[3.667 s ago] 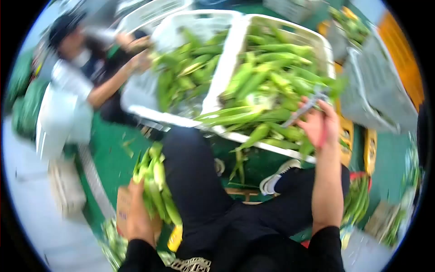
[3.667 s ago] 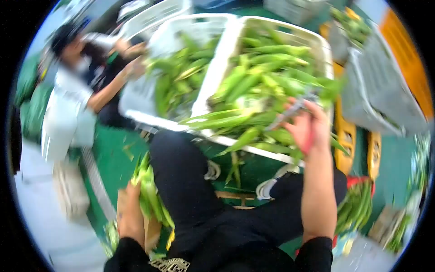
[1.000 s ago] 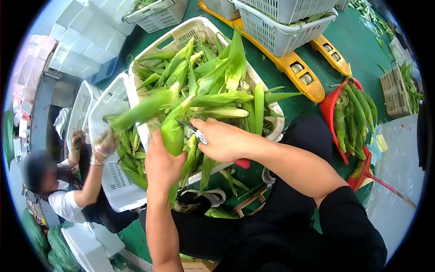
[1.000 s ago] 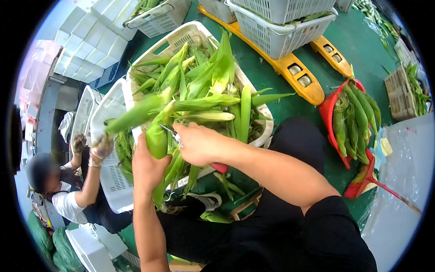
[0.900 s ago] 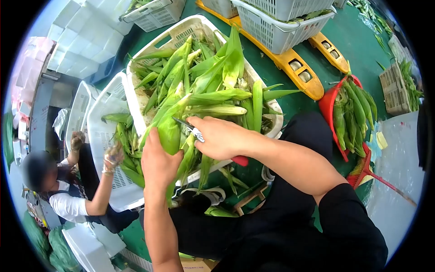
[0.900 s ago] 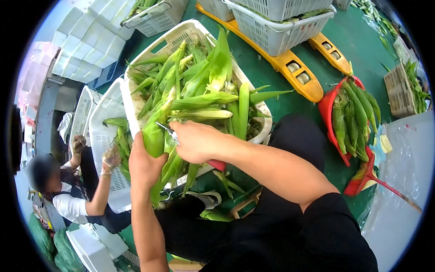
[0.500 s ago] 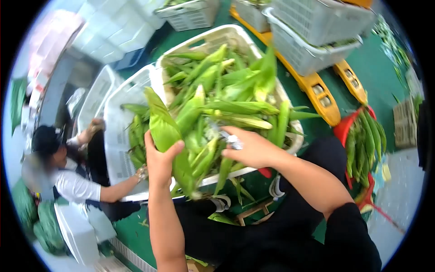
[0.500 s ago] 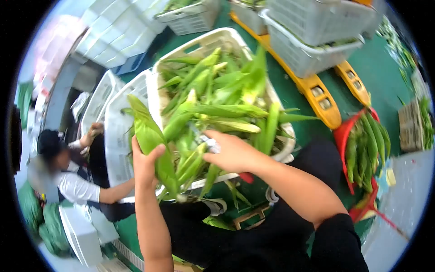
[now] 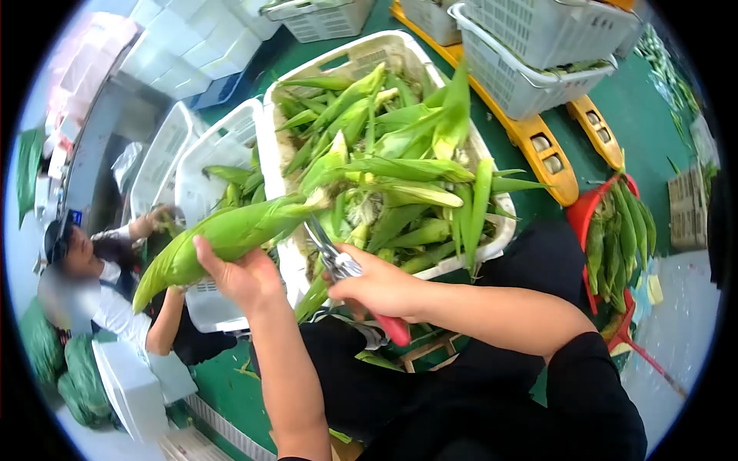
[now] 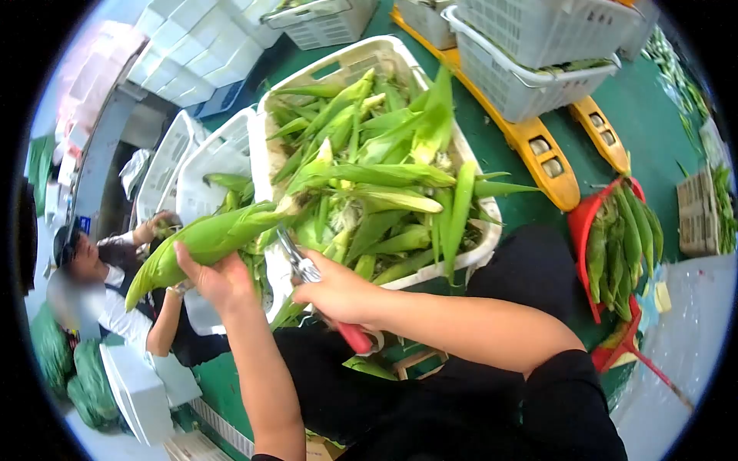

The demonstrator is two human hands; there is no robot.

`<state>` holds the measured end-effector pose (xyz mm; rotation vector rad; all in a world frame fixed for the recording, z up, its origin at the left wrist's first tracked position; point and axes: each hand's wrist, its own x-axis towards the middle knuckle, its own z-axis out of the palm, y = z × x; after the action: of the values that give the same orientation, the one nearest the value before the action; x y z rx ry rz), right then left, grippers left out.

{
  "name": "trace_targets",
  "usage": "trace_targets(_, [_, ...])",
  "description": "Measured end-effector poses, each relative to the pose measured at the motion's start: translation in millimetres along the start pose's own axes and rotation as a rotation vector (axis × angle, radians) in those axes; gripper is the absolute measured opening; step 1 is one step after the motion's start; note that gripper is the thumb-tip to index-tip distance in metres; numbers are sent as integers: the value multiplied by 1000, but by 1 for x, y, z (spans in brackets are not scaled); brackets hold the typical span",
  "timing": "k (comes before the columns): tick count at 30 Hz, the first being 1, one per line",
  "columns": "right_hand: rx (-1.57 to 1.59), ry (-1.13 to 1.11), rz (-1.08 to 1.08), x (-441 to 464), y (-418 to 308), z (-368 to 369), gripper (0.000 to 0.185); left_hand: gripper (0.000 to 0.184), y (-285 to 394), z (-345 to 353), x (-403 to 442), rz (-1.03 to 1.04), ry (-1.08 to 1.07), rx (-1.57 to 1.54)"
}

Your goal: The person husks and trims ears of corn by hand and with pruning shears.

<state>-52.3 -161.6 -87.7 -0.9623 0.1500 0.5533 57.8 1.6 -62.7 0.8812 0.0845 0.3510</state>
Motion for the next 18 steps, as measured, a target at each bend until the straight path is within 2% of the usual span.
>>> trace_targets(1, [-5,69,-81,3,-1,2,63,49,1,4,-4,19,-15,12])
trace_targets(2, [-131,107,-68,6,-2,-1,71,52,0,9,-9,38,-18,35])
trace_targets(5, [-108,143,-101,10,-9,-5,76,52,-6,16,-21,46,-56,73])
trace_targets(9, [27,177,-172,18,-8,-9,62,46,-16,23,-35,100,-126,109])
trace_targets(10, [14,213,-195,18,-6,-9,46,45,-16,26,-36,98,-137,107])
trace_targets(14, [73,182,-22,7,-22,-10,22,47,-13,21,-28,28,-135,79])
trace_targets(17, [284,446,34,20,-13,-25,22,51,-7,15,-18,12,-54,76])
trace_targets(18, [280,489,-37,21,-11,-36,24,53,1,12,-12,-11,-58,56])
